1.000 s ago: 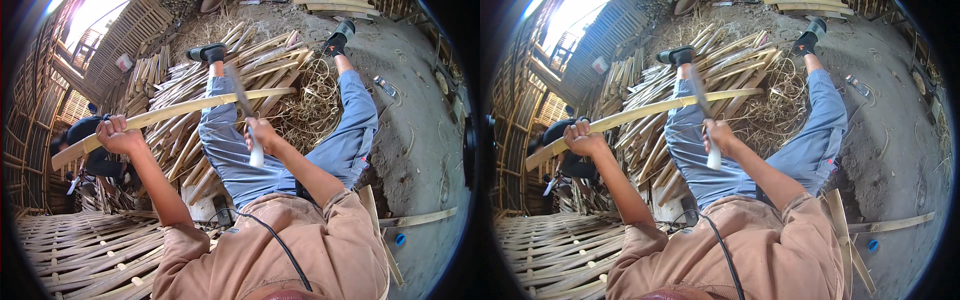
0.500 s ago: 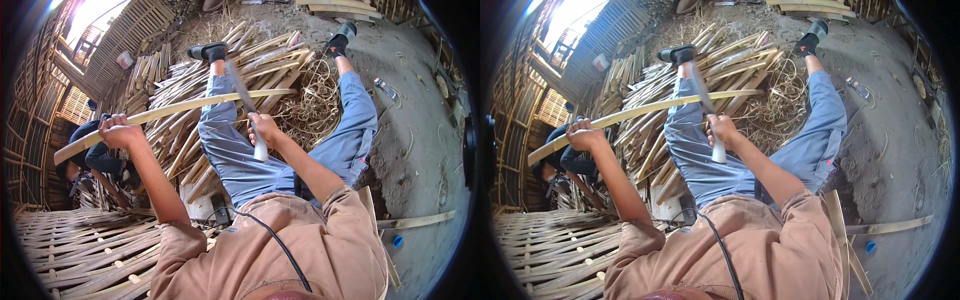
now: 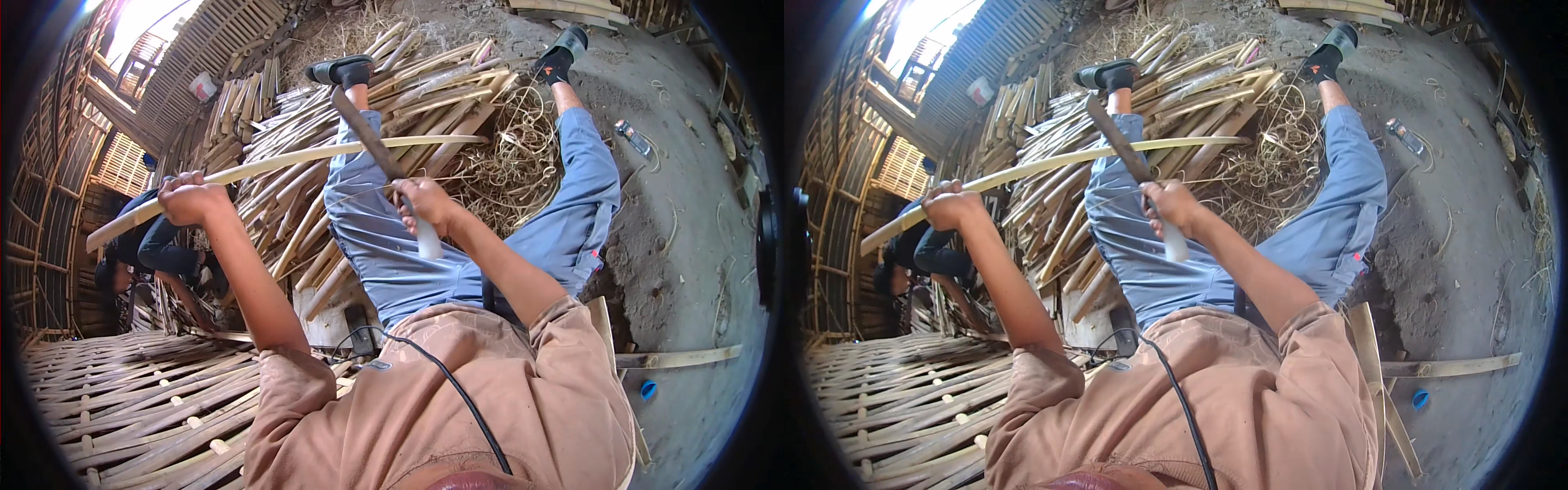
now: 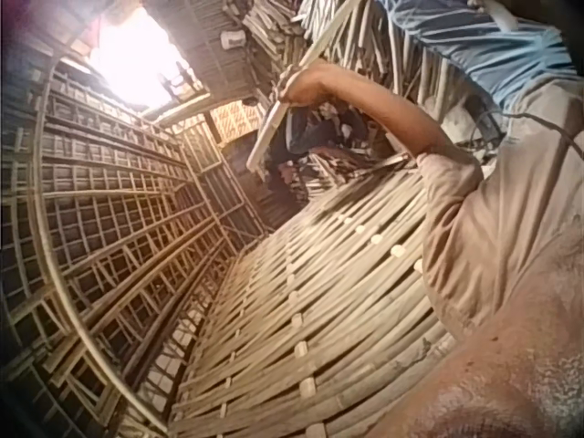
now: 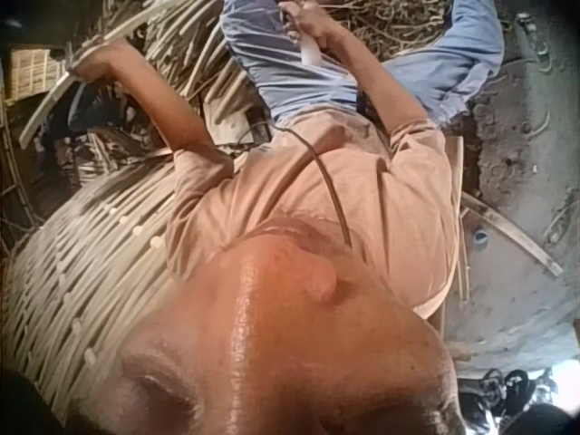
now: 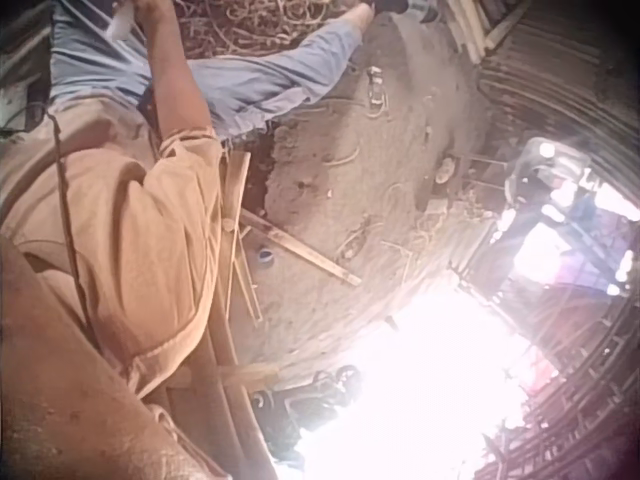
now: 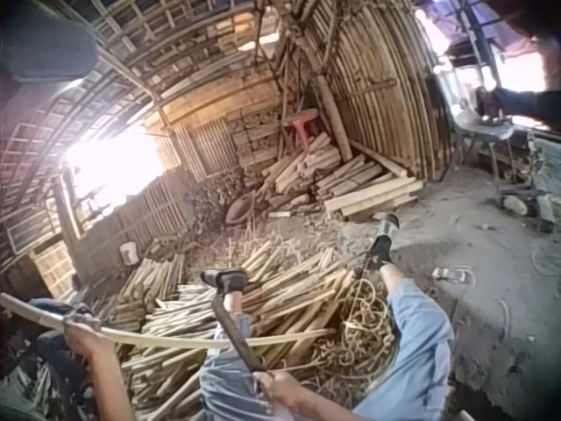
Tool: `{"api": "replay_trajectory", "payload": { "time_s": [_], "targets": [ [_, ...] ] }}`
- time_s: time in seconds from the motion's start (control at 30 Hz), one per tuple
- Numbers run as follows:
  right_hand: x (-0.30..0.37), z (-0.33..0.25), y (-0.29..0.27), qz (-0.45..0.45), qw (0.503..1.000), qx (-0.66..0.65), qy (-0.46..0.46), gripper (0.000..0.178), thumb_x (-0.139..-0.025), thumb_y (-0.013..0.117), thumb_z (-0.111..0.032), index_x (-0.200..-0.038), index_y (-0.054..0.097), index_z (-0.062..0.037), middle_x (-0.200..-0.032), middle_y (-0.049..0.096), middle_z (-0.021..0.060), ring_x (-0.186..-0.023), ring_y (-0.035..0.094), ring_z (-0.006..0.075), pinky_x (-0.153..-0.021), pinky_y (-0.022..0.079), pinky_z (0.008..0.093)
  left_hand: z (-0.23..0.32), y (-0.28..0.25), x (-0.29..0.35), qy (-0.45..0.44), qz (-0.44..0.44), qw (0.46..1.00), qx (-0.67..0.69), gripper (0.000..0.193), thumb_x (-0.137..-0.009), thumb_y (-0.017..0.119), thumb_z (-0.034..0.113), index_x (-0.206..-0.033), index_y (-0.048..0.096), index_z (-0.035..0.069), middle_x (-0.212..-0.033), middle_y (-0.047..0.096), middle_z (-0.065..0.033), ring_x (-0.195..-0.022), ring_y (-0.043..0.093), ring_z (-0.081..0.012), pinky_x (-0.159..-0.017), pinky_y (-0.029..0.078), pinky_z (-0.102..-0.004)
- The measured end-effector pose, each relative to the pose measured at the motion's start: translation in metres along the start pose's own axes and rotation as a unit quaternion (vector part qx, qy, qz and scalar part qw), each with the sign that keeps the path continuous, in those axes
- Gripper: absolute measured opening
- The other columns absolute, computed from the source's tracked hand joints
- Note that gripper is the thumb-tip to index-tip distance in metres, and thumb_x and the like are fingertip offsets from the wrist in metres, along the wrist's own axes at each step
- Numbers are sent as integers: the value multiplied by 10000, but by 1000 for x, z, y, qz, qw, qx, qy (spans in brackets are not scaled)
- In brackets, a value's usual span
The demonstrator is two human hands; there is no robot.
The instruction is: Shaving and smoothing a long strip of bamboo using a machete while seated in a workshop.
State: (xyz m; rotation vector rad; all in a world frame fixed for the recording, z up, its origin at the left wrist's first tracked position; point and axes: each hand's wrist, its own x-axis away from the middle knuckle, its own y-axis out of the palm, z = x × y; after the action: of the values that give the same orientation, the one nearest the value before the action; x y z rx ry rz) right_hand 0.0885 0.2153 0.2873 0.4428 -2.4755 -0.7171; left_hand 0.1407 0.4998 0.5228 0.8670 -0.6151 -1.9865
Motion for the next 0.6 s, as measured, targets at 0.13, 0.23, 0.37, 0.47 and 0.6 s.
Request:
{"api": "replay_trajectory", "payload": {
  "time_s": [0.13,0.23,0.37,0.47,0.6],
  "targets": [
    [-11,-3,12,91,989,-115,-19,325,-987,504,-298,-796,535,-36,-615,489,47,-435,500,153,-392,471,347,-7,14,1,2,12,1000,-12,155,-869,384,94,-718,353,108,-590,344,15,-465,329,-119,-456,262,-296],
    [17,3,29,-29,999,3,-19,315,-976,530,-301,-803,551,-39,-605,498,46,-440,515,148,-379,460,325,-6,9,-11,18,10,1000,-20,155,-885,389,114,-731,373,95,-588,367,8,-464,353,-117,-449,281,-299],
    [-17,-5,-5,50,995,-90,-15,312,-983,525,-314,-815,538,-51,-612,479,36,-427,478,132,-378,454,310,-17,26,-10,8,7,1000,-14,130,-886,394,113,-760,386,83,-588,370,8,-465,361,-121,-454,295,-301],
    [-5,0,19,51,998,-29,-26,308,-984,523,-310,-809,529,-57,-601,475,34,-426,481,137,-379,451,304,-17,19,-21,22,3,1000,-12,131,-888,408,119,-762,399,84,-589,377,6,-461,363,-122,-452,294,-298],
    [-4,-1,11,-3,999,-17,-40,302,-984,518,-291,-817,541,-41,-607,500,52,-430,508,161,-385,479,334,-16,26,-16,39,27,999,-25,169,-878,433,124,-716,389,100,-572,378,-9,-444,364,-138,-451,302,-305]
  ]
}}
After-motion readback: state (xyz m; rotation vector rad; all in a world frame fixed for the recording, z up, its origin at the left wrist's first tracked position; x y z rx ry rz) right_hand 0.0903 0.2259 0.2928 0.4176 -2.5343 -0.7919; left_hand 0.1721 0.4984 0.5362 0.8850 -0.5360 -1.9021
